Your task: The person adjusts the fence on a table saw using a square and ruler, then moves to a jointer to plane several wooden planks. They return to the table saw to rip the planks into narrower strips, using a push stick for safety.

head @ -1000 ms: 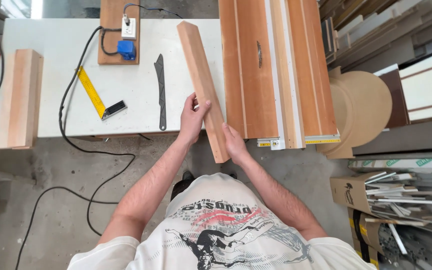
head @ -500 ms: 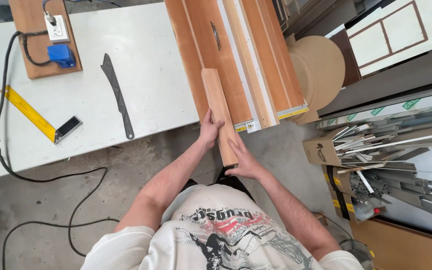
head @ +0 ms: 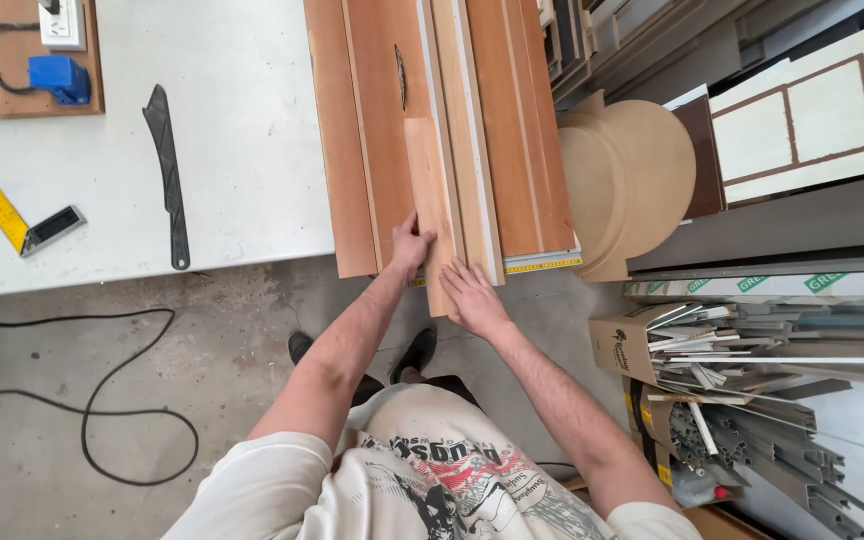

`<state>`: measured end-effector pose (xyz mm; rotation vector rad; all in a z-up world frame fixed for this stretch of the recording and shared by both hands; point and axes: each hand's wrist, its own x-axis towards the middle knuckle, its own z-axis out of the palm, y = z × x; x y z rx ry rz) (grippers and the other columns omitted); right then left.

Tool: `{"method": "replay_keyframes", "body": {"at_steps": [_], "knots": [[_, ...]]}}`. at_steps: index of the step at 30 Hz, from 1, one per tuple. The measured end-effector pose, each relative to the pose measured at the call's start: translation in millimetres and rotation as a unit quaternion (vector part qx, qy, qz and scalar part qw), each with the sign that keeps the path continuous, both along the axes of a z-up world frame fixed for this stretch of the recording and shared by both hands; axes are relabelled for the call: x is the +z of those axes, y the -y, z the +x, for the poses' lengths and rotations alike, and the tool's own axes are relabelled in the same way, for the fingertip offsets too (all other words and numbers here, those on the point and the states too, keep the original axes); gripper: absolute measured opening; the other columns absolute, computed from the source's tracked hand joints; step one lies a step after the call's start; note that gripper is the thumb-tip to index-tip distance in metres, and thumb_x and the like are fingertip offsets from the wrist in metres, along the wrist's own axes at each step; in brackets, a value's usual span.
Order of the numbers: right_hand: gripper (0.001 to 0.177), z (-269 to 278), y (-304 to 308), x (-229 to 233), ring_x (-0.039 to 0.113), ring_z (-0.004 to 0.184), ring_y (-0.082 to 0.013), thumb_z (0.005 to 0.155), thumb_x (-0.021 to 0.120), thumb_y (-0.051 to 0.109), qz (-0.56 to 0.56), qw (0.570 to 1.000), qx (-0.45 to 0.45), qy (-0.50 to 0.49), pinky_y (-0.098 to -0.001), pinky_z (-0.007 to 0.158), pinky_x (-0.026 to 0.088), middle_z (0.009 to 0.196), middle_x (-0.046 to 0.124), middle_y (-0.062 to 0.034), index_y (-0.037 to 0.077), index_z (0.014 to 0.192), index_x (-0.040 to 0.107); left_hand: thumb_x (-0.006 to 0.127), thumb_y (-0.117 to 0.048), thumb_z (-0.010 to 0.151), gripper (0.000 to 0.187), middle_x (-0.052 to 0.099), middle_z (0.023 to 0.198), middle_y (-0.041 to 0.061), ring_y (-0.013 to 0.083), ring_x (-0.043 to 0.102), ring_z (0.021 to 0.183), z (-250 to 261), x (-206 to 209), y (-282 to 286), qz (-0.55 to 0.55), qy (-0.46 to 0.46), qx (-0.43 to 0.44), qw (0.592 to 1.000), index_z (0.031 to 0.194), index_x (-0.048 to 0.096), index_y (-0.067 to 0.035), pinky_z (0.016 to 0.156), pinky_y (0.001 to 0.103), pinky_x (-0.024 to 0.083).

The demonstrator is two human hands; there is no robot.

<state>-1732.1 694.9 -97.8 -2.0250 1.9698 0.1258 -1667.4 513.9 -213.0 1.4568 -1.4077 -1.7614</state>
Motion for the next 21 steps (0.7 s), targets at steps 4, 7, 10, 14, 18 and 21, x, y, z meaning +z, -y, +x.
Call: {"method": "replay_keyframes", "body": {"at_steps": [4,7,10,14,18,21], "knots": [[0.103,3.9,11.1,12.5,0.014,0.158,-0.0321,0.074,0.085,0.041,0.021,0.998,0.017,-0.056,-0.0543,0.128,0.014,0.167,0.032,-0.0132,0.004,0.157,0.037,0.086,-0.03,0.073,0.079,0.051,0.12,0.006,0.023,0.065,0.111,5.4,-39.0,9.0,0.006,0.141,-0.053,0.989,0.147,0.058,-0.037,0.097,0.035,0.058],[0.112,4.3,19.8,20.1,0.013,0.158,-0.034,0.07,0.085,0.047,0.047,0.993,0.036,-0.099,-0.0557,0.129,0.007,0.166,0.031,-0.0185,0.0,0.157,0.034,0.076,-0.03,0.074,0.08,0.052,0.123,0.005,0.0239,0.063,0.119,9.9,-20.4,12.0,-0.018,0.2,-0.11,0.973,0.15,0.051,-0.044,0.107,0.038,0.054],[0.111,3.2,21.5,21.4,0.014,0.158,-0.0358,0.07,0.085,0.05,0.058,0.989,0.054,-0.125,-0.057,0.128,0.005,0.165,0.032,-0.021,-0.002,0.155,0.037,0.07,-0.028,0.077,0.078,0.051,0.124,0.006,0.0252,0.061,0.122,13.5,-8.9,18.6,-0.007,0.179,-0.121,0.976,0.151,0.051,-0.045,0.109,0.039,0.052],[0.115,7.1,18.4,21.8,0.015,0.158,-0.037,0.066,0.088,0.048,0.047,0.991,0.051,-0.116,-0.0579,0.128,0.008,0.164,0.032,-0.0231,-0.004,0.154,0.037,0.063,-0.031,0.084,0.069,0.051,0.144,0.01,0.03,0.049,0.141,29.7,21.1,21.8,0.012,0.148,-0.168,0.975,0.152,0.05,-0.035,0.121,0.041,0.039],[0.127,7.4,22.0,28.7,0.013,0.158,-0.0384,0.058,0.092,0.055,0.059,0.992,0.039,-0.108,-0.0597,0.127,0.009,0.164,0.031,-0.0239,-0.004,0.155,0.036,0.069,-0.027,0.09,0.044,0.074,0.116,0.011,0.0206,0.073,0.099,53.0,-2.6,6.0,0.045,0.069,-0.063,0.995,0.132,0.069,-0.014,0.084,0.036,0.061],[0.136,-7.9,29.1,33.3,0.01,0.159,-0.0356,0.053,0.091,0.061,0.071,0.988,0.065,-0.118,-0.0608,0.128,0.009,0.168,0.026,-0.0208,-0.001,0.158,0.032,0.066,-0.028,0.091,0.019,0.065,0.061,0.004,0.0153,0.062,0.056,108.5,36.1,-22.2,0.11,0.017,0.02,0.994,0.079,0.07,-0.014,0.056,0.028,0.052]]}}
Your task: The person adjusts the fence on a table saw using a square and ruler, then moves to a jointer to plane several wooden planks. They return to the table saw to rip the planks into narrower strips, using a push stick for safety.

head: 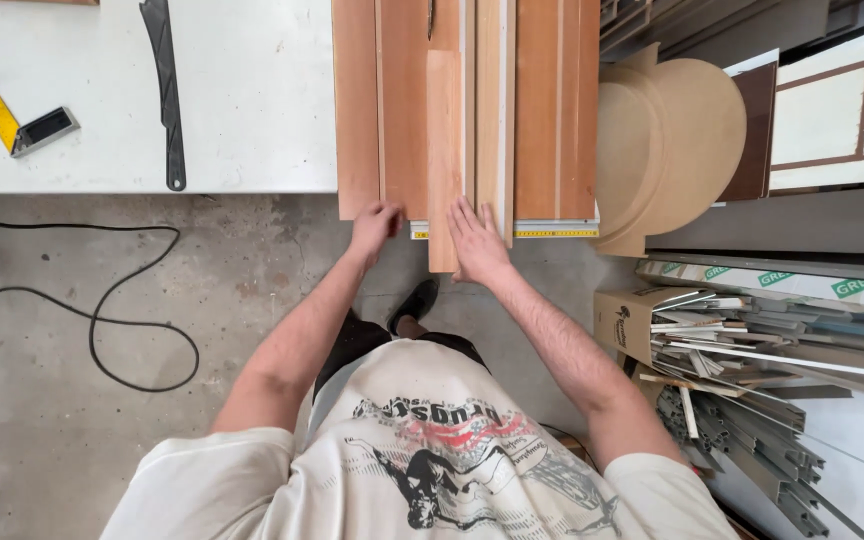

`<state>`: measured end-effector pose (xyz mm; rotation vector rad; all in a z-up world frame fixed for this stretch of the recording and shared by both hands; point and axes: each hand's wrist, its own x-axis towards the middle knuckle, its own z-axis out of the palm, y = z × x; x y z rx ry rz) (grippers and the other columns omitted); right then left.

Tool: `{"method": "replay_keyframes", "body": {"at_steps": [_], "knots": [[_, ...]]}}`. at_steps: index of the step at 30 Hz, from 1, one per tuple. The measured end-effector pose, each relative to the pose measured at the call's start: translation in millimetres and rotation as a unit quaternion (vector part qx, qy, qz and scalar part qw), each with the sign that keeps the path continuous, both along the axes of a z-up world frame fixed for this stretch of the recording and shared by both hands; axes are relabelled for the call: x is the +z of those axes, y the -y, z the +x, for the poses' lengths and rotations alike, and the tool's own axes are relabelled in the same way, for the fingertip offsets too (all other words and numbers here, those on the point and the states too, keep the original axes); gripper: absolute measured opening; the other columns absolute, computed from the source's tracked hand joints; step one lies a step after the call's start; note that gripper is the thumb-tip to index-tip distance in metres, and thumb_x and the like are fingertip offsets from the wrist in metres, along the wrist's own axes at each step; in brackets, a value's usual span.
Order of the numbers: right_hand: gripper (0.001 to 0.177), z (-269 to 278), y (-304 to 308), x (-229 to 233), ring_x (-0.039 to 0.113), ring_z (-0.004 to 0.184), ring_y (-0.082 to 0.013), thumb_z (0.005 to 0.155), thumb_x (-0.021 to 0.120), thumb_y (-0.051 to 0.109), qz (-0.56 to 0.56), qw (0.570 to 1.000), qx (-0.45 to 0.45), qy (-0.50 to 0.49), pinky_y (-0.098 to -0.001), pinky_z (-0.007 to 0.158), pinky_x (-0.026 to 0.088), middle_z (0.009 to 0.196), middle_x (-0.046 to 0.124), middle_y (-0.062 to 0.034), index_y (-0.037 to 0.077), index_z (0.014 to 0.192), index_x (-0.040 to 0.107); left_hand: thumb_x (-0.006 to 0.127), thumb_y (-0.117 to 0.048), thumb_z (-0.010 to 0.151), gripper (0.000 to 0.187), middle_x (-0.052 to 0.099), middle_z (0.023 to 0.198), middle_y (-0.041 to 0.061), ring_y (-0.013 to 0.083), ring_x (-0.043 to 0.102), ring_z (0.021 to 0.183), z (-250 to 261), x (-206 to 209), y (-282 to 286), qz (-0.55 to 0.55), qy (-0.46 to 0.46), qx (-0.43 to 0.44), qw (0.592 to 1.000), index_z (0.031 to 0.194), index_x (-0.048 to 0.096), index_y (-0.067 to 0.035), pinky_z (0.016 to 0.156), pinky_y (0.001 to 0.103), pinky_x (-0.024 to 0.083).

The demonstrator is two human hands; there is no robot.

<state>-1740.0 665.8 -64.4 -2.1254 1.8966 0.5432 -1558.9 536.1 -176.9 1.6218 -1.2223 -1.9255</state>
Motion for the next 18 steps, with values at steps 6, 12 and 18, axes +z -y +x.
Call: {"method": "replay_keyframes", "body": {"at_steps": [6,12,18], "knots": [[0.128,4.9,3.3,-7.2,0.011,0.159,-0.0349,0.056,0.09,0.06,0.001,1.0,-0.003,-0.013,-0.059,0.128,0.01,0.167,0.028,-0.0213,-0.003,0.155,0.037,0.077,-0.038,0.096,0.089,0.069,0.102,0.014,0.0219,0.069,0.086,78.5,-101.6,-35.2,0.176,-0.093,0.169,0.965,0.151,0.024,0.007,0.079,0.034,0.059],[0.126,5.1,5.4,-7.5,0.013,0.16,-0.0312,0.059,0.087,0.063,0.008,1.0,-0.008,-0.027,-0.0574,0.128,0.01,0.167,0.03,-0.0176,0.001,0.157,0.037,0.082,-0.024,0.096,0.106,0.017,0.168,0.028,0.0425,0.011,0.157,36.7,-16.2,-20.3,0.211,-0.292,0.168,0.918,0.163,0.005,0.003,0.127,0.055,0.01],[0.126,2.9,5.3,-17.9,0.012,0.16,-0.032,0.061,0.086,0.063,0.01,1.0,-0.008,-0.02,-0.0589,0.128,0.012,0.168,0.028,-0.0175,0.002,0.158,0.035,0.087,-0.033,0.089,0.071,0.059,0.125,0.005,0.0209,0.063,0.116,36.2,-82.9,-2.3,0.213,-0.348,0.282,0.869,0.144,0.05,-0.005,0.109,0.038,0.047]]}}
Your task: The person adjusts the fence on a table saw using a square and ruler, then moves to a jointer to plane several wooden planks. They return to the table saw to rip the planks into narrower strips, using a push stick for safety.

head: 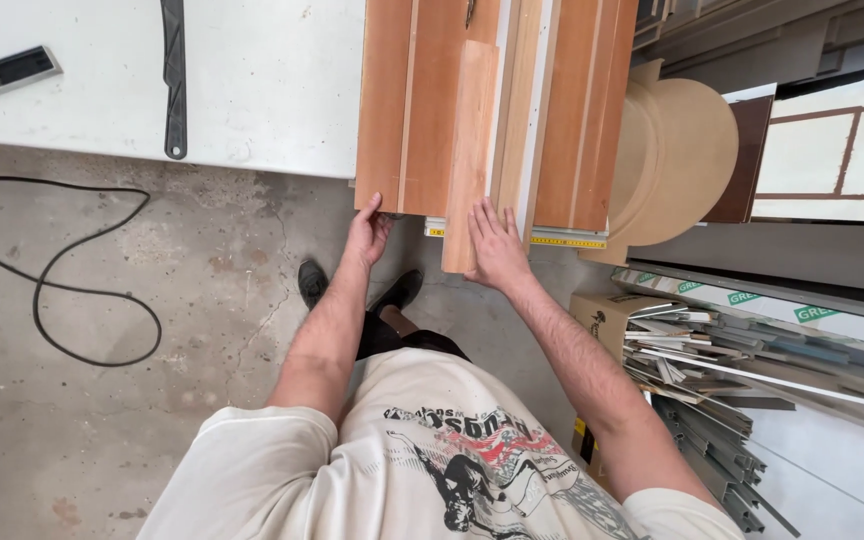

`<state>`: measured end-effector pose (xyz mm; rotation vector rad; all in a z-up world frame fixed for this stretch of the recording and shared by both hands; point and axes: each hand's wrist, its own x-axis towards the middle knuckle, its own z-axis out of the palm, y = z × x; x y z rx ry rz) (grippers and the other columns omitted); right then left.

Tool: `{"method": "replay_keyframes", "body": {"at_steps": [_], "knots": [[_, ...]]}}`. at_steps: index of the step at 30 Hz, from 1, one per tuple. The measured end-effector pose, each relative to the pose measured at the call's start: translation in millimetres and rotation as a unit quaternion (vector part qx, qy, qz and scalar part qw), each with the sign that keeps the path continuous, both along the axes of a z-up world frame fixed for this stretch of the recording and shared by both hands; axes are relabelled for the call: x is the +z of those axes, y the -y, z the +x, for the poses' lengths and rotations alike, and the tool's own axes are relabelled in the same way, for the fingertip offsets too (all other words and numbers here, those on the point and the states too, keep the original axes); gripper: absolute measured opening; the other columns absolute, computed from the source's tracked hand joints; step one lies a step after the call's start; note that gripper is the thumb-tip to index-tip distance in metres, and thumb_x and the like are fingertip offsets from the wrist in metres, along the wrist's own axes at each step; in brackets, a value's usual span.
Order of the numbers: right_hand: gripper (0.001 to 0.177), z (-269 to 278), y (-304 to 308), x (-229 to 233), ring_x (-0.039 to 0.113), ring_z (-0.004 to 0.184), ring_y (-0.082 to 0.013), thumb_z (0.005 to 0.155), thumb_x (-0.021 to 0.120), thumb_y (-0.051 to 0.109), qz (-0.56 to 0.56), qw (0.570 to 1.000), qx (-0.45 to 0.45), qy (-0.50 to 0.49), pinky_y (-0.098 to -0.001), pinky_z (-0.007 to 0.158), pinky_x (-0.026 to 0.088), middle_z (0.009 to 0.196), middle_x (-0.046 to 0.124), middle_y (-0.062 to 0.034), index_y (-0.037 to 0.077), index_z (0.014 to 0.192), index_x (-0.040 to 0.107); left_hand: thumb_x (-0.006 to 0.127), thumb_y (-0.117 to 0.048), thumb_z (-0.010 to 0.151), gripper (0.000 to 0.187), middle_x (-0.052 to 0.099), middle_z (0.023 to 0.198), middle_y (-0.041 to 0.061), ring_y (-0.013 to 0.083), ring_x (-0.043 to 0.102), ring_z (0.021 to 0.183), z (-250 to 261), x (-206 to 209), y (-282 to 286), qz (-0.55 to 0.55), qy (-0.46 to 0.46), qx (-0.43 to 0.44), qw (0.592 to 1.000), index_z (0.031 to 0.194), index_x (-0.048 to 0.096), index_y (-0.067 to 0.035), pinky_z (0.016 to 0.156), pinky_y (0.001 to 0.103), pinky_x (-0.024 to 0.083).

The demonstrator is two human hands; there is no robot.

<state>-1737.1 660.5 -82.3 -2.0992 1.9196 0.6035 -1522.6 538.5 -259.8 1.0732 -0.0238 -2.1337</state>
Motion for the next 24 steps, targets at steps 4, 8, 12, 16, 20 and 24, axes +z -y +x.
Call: {"method": "replay_keyframes", "body": {"at_steps": [4,8,12,16,20,24], "knots": [[0.127,0.8,-1.4,-2.0,0.012,0.16,-0.0318,0.061,0.086,0.064,-0.007,1.0,0.008,-0.01,-0.0589,0.128,0.012,0.168,0.027,-0.0169,0.002,0.159,0.033,0.084,-0.037,0.089,0.065,0.066,0.129,0.007,0.0242,0.067,0.119,10.7,-12.8,15.0,-0.008,0.0,0.001,1.0,0.141,0.057,-0.01,0.106,0.037,0.049],[0.125,0.2,-0.2,0.3,0.013,0.159,-0.0317,0.062,0.086,0.063,-0.002,1.0,-0.002,0.001,-0.0589,0.128,0.013,0.168,0.028,-0.0168,0.002,0.158,0.034,0.088,-0.034,0.084,0.055,0.069,0.123,0.013,0.0302,0.069,0.116,14.2,-8.4,24.8,0.017,0.028,0.0,0.999,0.126,0.065,-0.007,0.105,0.041,0.05],[0.123,2.0,1.2,6.1,0.014,0.159,-0.0311,0.063,0.085,0.063,0.007,1.0,-0.002,-0.002,-0.0582,0.128,0.014,0.168,0.028,-0.0167,0.002,0.158,0.035,0.096,-0.02,0.077,0.047,0.067,0.112,0.025,0.0395,0.07,0.108,12.3,7.1,27.9,0.052,0.085,0.058,0.993,0.109,0.068,0.002,0.096,0.048,0.058],[0.125,2.1,-1.0,3.1,0.014,0.159,-0.0312,0.061,0.085,0.064,0.002,1.0,-0.002,-0.01,-0.0583,0.128,0.015,0.167,0.029,-0.0167,0.002,0.157,0.035,0.098,-0.015,0.075,0.044,0.066,0.109,0.028,0.0444,0.069,0.108,16.2,4.6,32.2,0.064,0.096,0.067,0.991,0.102,0.068,0.002,0.095,0.051,0.058],[0.126,2.3,-1.1,3.7,0.015,0.159,-0.0321,0.059,0.086,0.064,-0.006,1.0,0.002,-0.007,-0.0587,0.127,0.015,0.166,0.03,-0.0175,0.001,0.156,0.036,0.097,-0.013,0.075,0.042,0.064,0.111,0.029,0.0471,0.067,0.11,18.1,-15.1,37.4,0.075,0.102,0.058,0.99,0.1,0.068,0.002,0.095,0.052,0.057],[0.127,2.1,-1.6,2.5,0.015,0.159,-0.0325,0.058,0.087,0.063,-0.005,1.0,0.001,-0.009,-0.0593,0.127,0.017,0.167,0.029,-0.0175,0.001,0.156,0.036,0.096,-0.012,0.076,0.042,0.063,0.115,0.03,0.0495,0.065,0.114,18.8,-18.1,38.3,0.079,0.092,0.057,0.991,0.103,0.067,0.002,0.096,0.053,0.057]]}}
